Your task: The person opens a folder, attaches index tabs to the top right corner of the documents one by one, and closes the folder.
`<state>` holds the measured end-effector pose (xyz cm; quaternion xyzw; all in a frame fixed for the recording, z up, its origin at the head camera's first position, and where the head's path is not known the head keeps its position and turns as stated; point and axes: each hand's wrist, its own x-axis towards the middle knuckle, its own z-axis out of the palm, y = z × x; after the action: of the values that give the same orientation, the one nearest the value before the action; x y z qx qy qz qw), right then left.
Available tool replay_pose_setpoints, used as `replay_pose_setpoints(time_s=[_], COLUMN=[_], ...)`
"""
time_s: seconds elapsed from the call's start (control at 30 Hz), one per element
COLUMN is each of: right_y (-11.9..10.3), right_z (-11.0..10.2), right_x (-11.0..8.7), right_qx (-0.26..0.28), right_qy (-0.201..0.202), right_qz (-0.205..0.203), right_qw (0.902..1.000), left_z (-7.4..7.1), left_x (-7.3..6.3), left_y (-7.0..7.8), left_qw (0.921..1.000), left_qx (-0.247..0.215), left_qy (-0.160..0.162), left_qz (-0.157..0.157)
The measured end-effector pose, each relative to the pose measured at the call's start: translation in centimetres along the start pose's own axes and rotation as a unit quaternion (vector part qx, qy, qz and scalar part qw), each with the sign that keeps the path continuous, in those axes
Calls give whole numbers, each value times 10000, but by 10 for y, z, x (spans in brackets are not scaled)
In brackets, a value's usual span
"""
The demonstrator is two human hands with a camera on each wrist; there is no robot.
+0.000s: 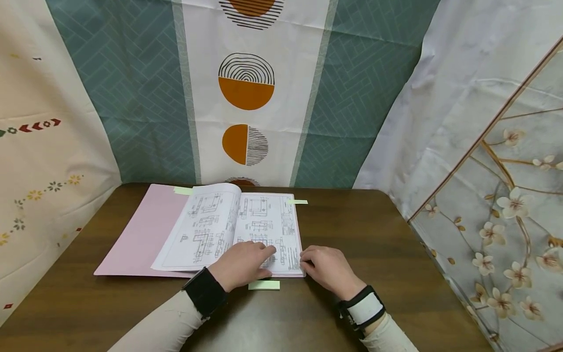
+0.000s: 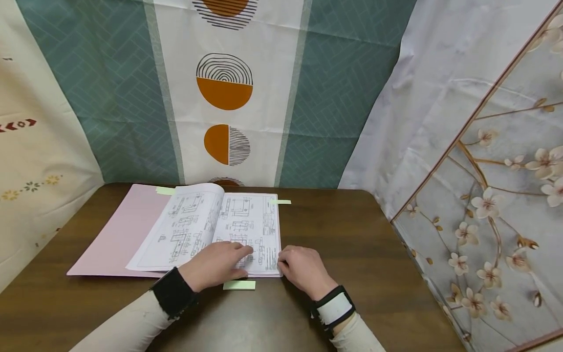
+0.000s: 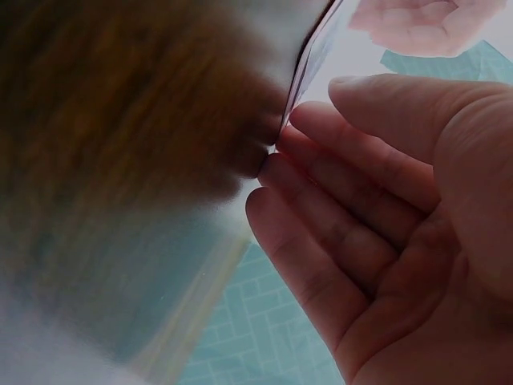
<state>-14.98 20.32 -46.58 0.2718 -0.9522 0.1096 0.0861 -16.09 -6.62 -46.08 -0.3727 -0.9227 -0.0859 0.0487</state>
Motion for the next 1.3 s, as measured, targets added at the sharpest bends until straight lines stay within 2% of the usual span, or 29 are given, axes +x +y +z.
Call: replay_pose_setpoints(time_s=[0.13,0.33,0.6,0.73,0.93,1.07,1.3], right_y=[1,4,5,3,1,0,-2], right_z=[0,-1,-2,-2,-1,-1,-2], right_x=[1,3,2,1,-1,-2,-1], right_qx=[67,294,424,376,223,161,218], right_qy=[-20,59,-51,-36,136,208,-196], right_qz=[41,243,582,641,513,266,-111], right_qw=[10000,9993,9974,9972,9983,9993,9995], left_z=[-1,-1,2,2,0,-2,-5], left_x=[-1,1,7,6,0,-2,-5], left_y=[-1,5,16,15,15,14,10], left_qw=[9998,9979,9970,9971,9980,9964,9896], left_qx=[-2,334,717,662,355,295,510], left_qy=[119,440,296,362,503,779,1232], left_qz=[142,341,-29,-99,-152,-175,-538])
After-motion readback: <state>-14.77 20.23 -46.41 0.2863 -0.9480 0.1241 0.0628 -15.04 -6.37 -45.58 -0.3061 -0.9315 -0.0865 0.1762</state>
